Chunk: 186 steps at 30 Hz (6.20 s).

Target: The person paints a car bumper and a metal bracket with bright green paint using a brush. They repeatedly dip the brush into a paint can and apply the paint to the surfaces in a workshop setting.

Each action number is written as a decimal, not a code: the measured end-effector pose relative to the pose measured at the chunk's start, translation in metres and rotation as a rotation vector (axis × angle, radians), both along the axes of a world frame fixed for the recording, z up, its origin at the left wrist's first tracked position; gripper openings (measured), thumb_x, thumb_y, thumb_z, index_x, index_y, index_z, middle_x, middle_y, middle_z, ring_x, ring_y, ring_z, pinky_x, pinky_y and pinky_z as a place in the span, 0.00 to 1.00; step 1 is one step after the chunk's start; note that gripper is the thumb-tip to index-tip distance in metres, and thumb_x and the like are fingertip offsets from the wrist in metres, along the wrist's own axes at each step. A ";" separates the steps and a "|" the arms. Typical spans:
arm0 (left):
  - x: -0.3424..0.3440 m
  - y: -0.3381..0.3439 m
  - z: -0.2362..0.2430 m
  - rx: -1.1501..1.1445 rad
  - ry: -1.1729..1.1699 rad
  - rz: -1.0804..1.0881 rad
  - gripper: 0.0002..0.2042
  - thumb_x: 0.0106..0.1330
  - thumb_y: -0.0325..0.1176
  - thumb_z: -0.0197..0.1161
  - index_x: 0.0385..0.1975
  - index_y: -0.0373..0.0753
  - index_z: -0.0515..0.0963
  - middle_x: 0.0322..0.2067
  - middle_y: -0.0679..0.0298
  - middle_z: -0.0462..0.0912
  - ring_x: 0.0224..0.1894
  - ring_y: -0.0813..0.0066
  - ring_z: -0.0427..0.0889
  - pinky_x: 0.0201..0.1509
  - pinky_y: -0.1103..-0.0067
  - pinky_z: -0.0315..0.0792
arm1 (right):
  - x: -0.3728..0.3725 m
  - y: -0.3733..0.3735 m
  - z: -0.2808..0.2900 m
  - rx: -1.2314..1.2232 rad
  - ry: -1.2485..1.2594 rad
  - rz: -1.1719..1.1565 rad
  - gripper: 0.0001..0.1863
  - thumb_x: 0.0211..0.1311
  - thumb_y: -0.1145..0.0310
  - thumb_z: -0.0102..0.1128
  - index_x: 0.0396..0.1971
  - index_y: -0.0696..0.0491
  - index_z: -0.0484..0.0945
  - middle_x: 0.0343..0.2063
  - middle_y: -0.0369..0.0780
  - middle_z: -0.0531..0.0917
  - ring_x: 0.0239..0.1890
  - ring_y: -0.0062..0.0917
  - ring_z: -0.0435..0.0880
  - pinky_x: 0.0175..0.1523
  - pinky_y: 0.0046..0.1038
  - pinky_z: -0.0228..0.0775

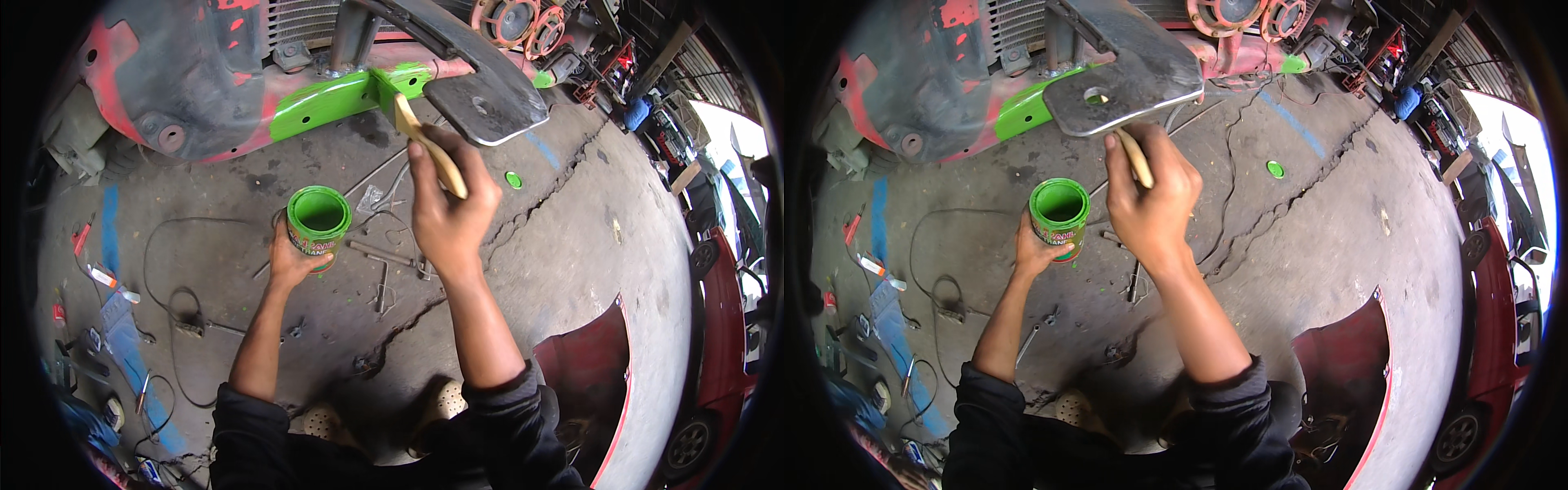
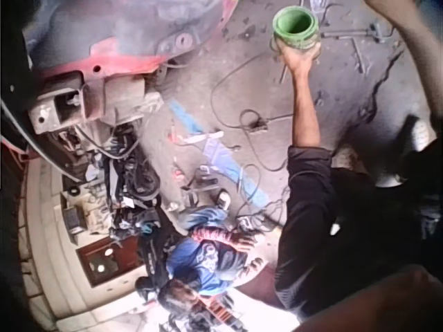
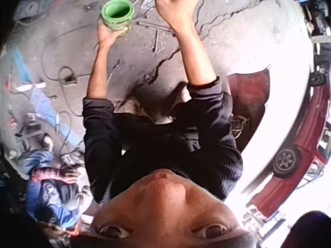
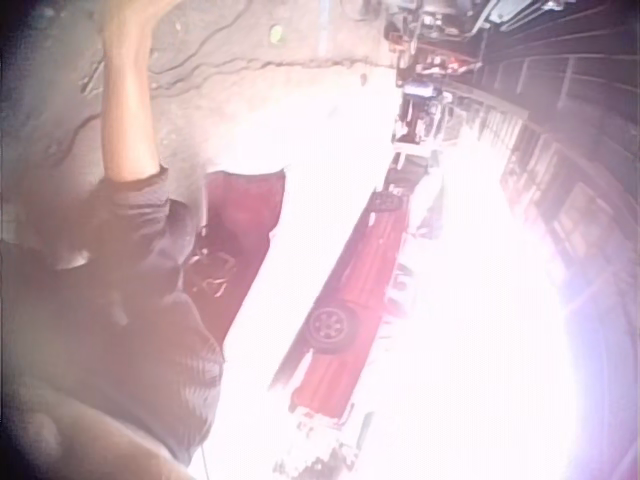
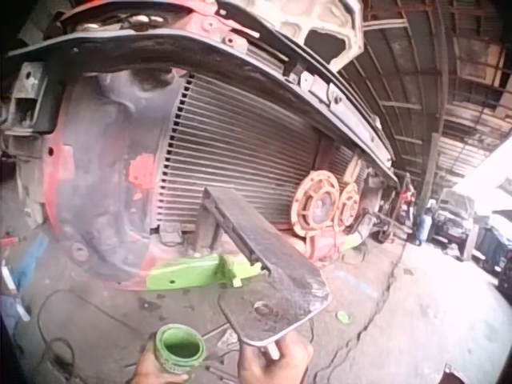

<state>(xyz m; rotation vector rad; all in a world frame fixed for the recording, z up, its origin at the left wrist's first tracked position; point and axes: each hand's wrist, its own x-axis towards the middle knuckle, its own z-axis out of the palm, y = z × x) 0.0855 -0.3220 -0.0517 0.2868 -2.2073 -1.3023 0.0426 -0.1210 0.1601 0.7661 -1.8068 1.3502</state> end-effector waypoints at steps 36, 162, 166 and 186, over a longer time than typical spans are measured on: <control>0.000 0.010 0.010 0.047 -0.027 -0.020 0.53 0.28 0.34 0.82 0.61 0.34 0.60 0.53 0.50 0.76 0.57 0.56 0.75 0.61 0.67 0.69 | 0.043 -0.029 -0.073 -0.227 -0.029 0.066 0.12 0.64 0.74 0.60 0.42 0.65 0.75 0.33 0.47 0.85 0.33 0.20 0.82 0.37 0.20 0.75; 0.016 -0.011 0.010 0.223 0.022 -0.123 0.40 0.43 0.35 0.77 0.58 0.39 0.63 0.49 0.53 0.76 0.52 0.55 0.76 0.57 0.66 0.71 | 0.098 -0.083 -0.066 -0.079 0.172 0.466 0.11 0.47 0.85 0.67 0.33 0.67 0.78 0.32 0.53 0.83 0.28 0.37 0.83 0.31 0.28 0.75; 0.018 -0.020 -0.013 0.058 -0.189 0.052 0.49 0.33 0.36 0.81 0.60 0.36 0.60 0.52 0.51 0.74 0.56 0.52 0.74 0.61 0.65 0.69 | 0.066 -0.068 -0.066 -0.148 0.015 0.348 0.12 0.58 0.78 0.65 0.39 0.68 0.77 0.34 0.52 0.84 0.30 0.28 0.84 0.32 0.25 0.76; 0.016 -0.021 -0.017 0.360 -0.059 -0.085 0.45 0.39 0.37 0.78 0.60 0.36 0.61 0.53 0.50 0.73 0.56 0.55 0.74 0.58 0.68 0.71 | 0.089 -0.096 -0.073 -0.126 0.194 0.223 0.16 0.47 0.86 0.67 0.38 0.65 0.77 0.32 0.52 0.82 0.28 0.36 0.83 0.32 0.27 0.74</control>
